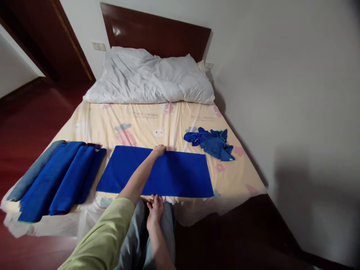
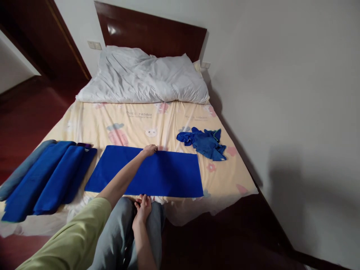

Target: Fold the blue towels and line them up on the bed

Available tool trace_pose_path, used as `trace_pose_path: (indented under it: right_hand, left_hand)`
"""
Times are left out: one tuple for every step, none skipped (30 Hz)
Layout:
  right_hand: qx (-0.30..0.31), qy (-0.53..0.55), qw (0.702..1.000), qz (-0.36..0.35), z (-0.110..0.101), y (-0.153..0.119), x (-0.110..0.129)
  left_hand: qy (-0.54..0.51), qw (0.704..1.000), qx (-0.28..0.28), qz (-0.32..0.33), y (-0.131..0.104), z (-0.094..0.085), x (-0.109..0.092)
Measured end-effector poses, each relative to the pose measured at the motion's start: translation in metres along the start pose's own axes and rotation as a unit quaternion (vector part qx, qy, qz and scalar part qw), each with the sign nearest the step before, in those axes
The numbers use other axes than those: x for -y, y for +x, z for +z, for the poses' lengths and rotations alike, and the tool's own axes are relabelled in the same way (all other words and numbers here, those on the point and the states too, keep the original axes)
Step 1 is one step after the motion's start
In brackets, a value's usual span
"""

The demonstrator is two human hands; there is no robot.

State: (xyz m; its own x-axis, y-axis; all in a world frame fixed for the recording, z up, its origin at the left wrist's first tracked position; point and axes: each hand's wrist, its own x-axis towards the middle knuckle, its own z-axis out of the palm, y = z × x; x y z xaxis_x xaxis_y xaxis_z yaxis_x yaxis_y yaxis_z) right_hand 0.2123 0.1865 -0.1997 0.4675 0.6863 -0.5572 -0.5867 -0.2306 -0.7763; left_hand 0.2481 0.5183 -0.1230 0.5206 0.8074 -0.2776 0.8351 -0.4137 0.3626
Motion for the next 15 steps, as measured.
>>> trace_pose_path:
  right_hand:
    - [-0.026, 0.020, 0.999, 0.012, 0.000, -0.002, 0.000]
    - [-0.044, 0.042, 0.998, 0.025, 0.001, -0.004, 0.000]
    - [-0.054, 0.054, 0.997, 0.031, 0.001, -0.006, 0.001]
    - [-0.054, 0.059, 0.996, 0.030, 0.001, -0.008, 0.001]
    - [-0.054, 0.060, 0.996, 0.028, 0.001, -0.009, 0.001]
    - [-0.054, 0.058, 0.997, 0.023, 0.002, -0.009, 0.001]
    - [-0.055, 0.054, 0.997, 0.018, 0.002, -0.009, 0.002]
    - [-0.057, 0.049, 0.997, 0.013, 0.003, -0.009, 0.003]
    - [-0.059, 0.044, 0.997, 0.007, 0.004, -0.009, 0.004]
    - [-0.061, 0.041, 0.997, 0.003, 0.005, -0.008, 0.005]
    - [-0.062, 0.042, 0.997, -0.001, 0.005, -0.008, 0.006]
    - [-0.063, 0.045, 0.997, -0.002, 0.005, -0.008, 0.007]
    - [-0.063, 0.050, 0.997, -0.001, 0.004, -0.008, 0.008]
    - [-0.062, 0.054, 0.997, 0.001, 0.003, -0.009, 0.009]
    - [-0.060, 0.056, 0.997, 0.003, 0.002, -0.009, 0.010]
  left_hand:
    - [-0.007, 1.000, -0.003, -0.001, -0.001, -0.002, -0.001]
    - [-0.014, 1.000, -0.008, -0.002, -0.001, -0.004, -0.001]
    - [-0.022, 1.000, -0.012, -0.005, -0.002, -0.007, -0.002]
    - [-0.028, 0.999, -0.017, -0.008, -0.002, -0.009, -0.002]
    - [-0.035, 0.999, -0.022, -0.013, -0.003, -0.013, -0.003]
    - [-0.040, 0.999, -0.026, -0.019, -0.003, -0.015, -0.003]
    - [-0.044, 0.998, -0.029, -0.026, -0.003, -0.018, -0.004]
    - [-0.047, 0.998, -0.031, -0.034, -0.004, -0.020, -0.005]
    - [-0.049, 0.997, -0.032, -0.041, -0.005, -0.022, -0.006]
    - [-0.051, 0.997, -0.034, -0.047, -0.005, -0.023, -0.007]
    - [-0.054, 0.997, -0.036, -0.052, -0.006, -0.024, -0.008]
    - [-0.056, 0.996, -0.039, -0.056, -0.008, -0.025, -0.009]
    - [-0.060, 0.996, -0.043, -0.058, -0.009, -0.026, -0.010]
    - [-0.064, 0.995, -0.047, -0.061, -0.010, -0.027, -0.010]
    - [-0.068, 0.994, -0.051, -0.063, -0.011, -0.027, -0.011]
